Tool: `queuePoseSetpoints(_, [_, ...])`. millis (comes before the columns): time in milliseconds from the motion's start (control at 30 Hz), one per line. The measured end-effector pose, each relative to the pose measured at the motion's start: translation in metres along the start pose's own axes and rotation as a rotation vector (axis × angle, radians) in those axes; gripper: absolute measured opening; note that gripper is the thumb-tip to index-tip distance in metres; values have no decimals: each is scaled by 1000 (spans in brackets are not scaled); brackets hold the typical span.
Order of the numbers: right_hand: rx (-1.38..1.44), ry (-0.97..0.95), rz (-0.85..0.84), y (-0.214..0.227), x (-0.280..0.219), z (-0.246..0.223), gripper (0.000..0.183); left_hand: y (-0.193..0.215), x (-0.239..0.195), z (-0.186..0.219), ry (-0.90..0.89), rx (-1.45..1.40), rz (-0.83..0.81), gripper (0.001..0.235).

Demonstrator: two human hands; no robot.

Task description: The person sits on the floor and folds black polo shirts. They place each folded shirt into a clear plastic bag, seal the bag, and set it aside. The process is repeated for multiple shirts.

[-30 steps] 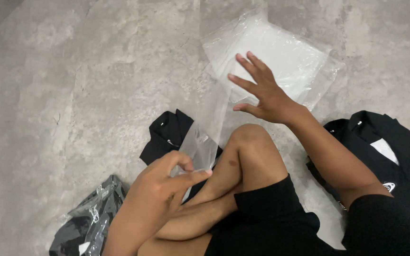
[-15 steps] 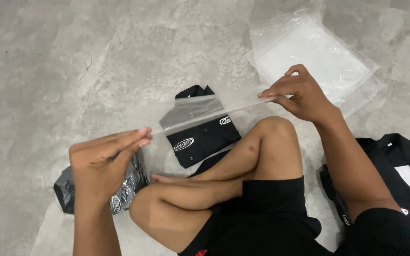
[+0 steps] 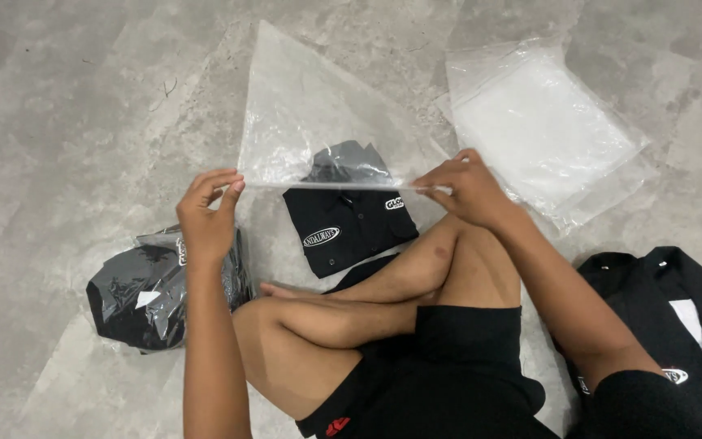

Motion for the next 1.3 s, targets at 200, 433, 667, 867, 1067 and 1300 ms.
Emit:
queuePoseSetpoints(200, [-4,85,-216,-72,-8,-46,12,7,-42,-117,317,-17,145,7])
queuePoseSetpoints(433, [703,-47,-460,-129,14,-95,13,-7,-104,-284,782,-139,454,32])
queuePoseSetpoints(667, [1940,-546,-273,-187,50,-40,18,-64,-107,-233,997,-327,230,68])
queuePoseSetpoints(867, [1774,-1194,-16,-238,18,53,18,-79,-99,-202,1152,-411,-81,83])
queuePoseSetpoints(1067, [1199,-1340,-134,-275,-38,129,14,-126,-120,-273,858,346,-442,95])
queuePoseSetpoints(1300, [1460,-1317,-66,-274,-35,144,65,-147,-112,-199,446,468,-809,76])
Point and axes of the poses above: each hand's wrist, its own x-axis towards the middle knuckle, its own y-axis out of the back of the hand, z = x × y, the point moved 7 cm from there along x, towards the middle knuckle, and after that the axes turned 5 degrees about z, right-handed, at the moved point
